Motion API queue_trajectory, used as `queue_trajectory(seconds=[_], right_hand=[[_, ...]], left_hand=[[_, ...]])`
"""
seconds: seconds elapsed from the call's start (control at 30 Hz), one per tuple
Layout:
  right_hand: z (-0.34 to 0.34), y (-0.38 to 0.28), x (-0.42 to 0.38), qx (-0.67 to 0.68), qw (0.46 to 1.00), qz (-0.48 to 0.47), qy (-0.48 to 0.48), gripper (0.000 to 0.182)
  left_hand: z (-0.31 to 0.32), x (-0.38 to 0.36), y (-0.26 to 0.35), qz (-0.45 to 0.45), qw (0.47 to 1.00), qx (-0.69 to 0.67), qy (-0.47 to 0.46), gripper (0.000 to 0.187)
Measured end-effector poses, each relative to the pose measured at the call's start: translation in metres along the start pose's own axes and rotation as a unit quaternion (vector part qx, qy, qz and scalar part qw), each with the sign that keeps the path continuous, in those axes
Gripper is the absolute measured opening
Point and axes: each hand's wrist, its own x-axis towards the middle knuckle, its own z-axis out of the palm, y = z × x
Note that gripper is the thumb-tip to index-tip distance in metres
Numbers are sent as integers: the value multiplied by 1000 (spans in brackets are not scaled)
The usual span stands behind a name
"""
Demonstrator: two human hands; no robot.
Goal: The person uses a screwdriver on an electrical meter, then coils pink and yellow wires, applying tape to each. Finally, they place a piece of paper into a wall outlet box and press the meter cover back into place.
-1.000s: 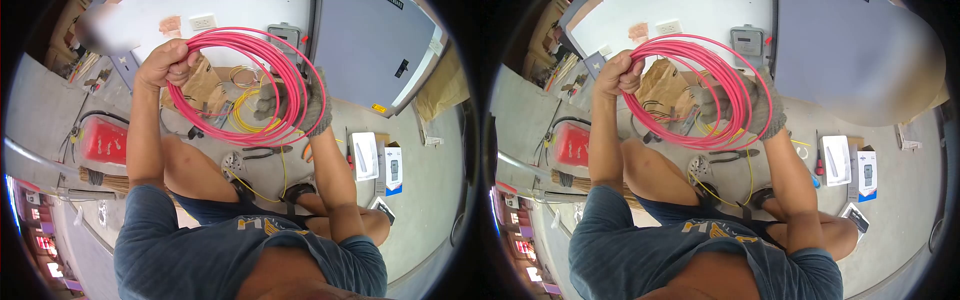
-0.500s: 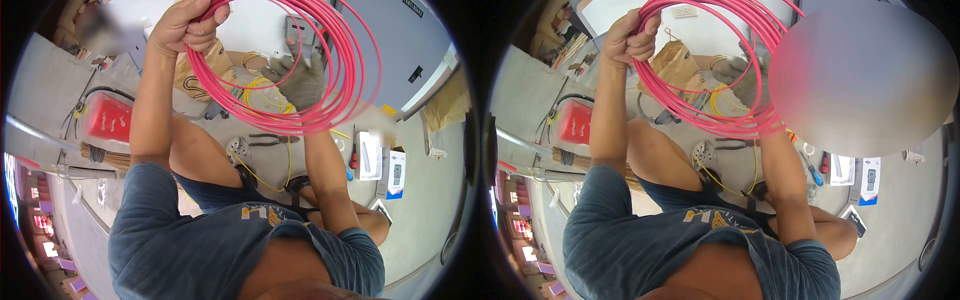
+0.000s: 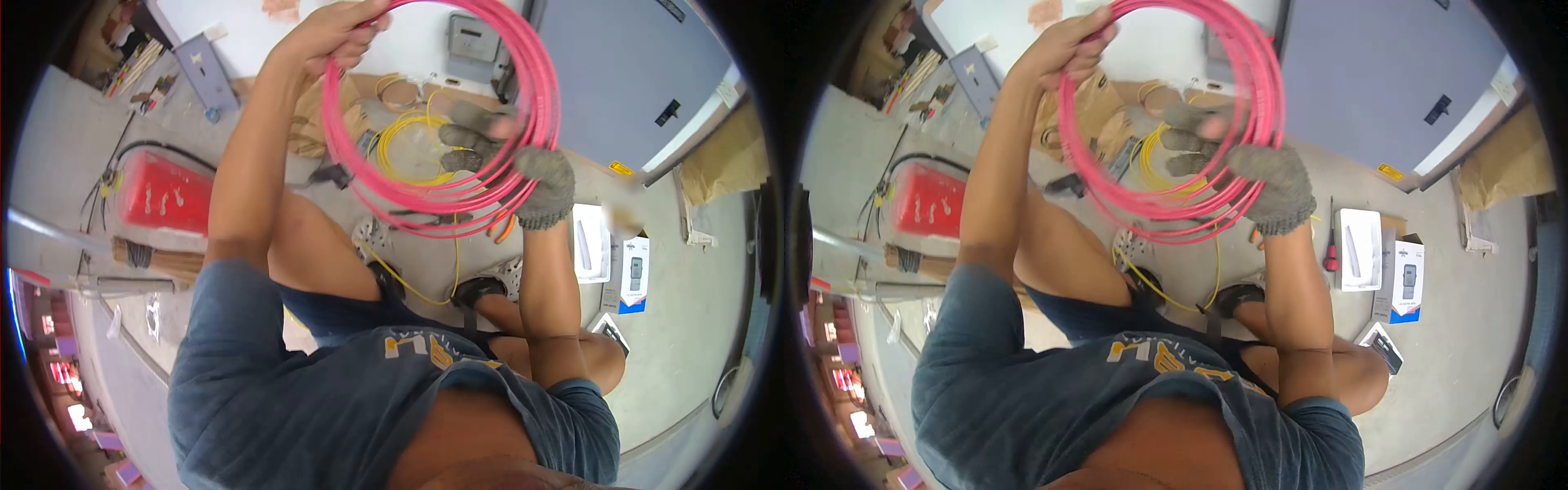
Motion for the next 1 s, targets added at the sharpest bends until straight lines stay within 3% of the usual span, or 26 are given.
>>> queue_trajectory(seconds=[0.07, 0.17, 0.23, 0.3, 0.4, 0.5, 0.6, 0.67, 0.8, 0.9, 0.97, 1.0], right_hand=[[-1, 5, -5, 152, 986, -13, -60, 25], [4, -11, -14, 227, 971, 5, -71, 15], [11, -34, -26, 233, 971, 22, -50, 18], [12, -44, -27, 125, 991, 39, -38, 19], [7, -57, -27, 80, 997, 17, -4, 21], [5, -70, -25, 64, 998, -2, -5, 23], [5, -86, -23, 57, 997, -30, -47, 22], [6, -93, -22, 61, 995, -34, -67, 22], [15, -99, -22, 66, 993, -39, -94, 21], [18, -105, -22, 77, 990, -27, -117, 21], [19, -107, -20, 93, 987, -13, -130, 22], [20, -106, -20, 77, 989, -14, -125, 23]], left_hand=[[-2, 9, -15, -17, 1000, 1, 2, 37], [11, 16, -47, -27, 995, 100, -7, 48], [52, -5, -108, 15, 931, 255, 263, 73], [87, -46, -151, -40, 966, 141, 214, 92], [136, -86, -173, -116, 978, -10, 172, 83], [155, -85, -171, -43, 982, -6, 185, 81], [160, -61, -180, 14, 983, 72, 167, 81], [164, -47, -183, 108, 960, 171, 193, 73], [168, -33, -179, 136, 964, 107, 202, 51], [160, -32, -171, 127, 978, 64, 154, 35], [154, -36, -161, 200, 909, 296, 214, 20], [148, -39, -154, 196, 910, 296, 213, 20]])
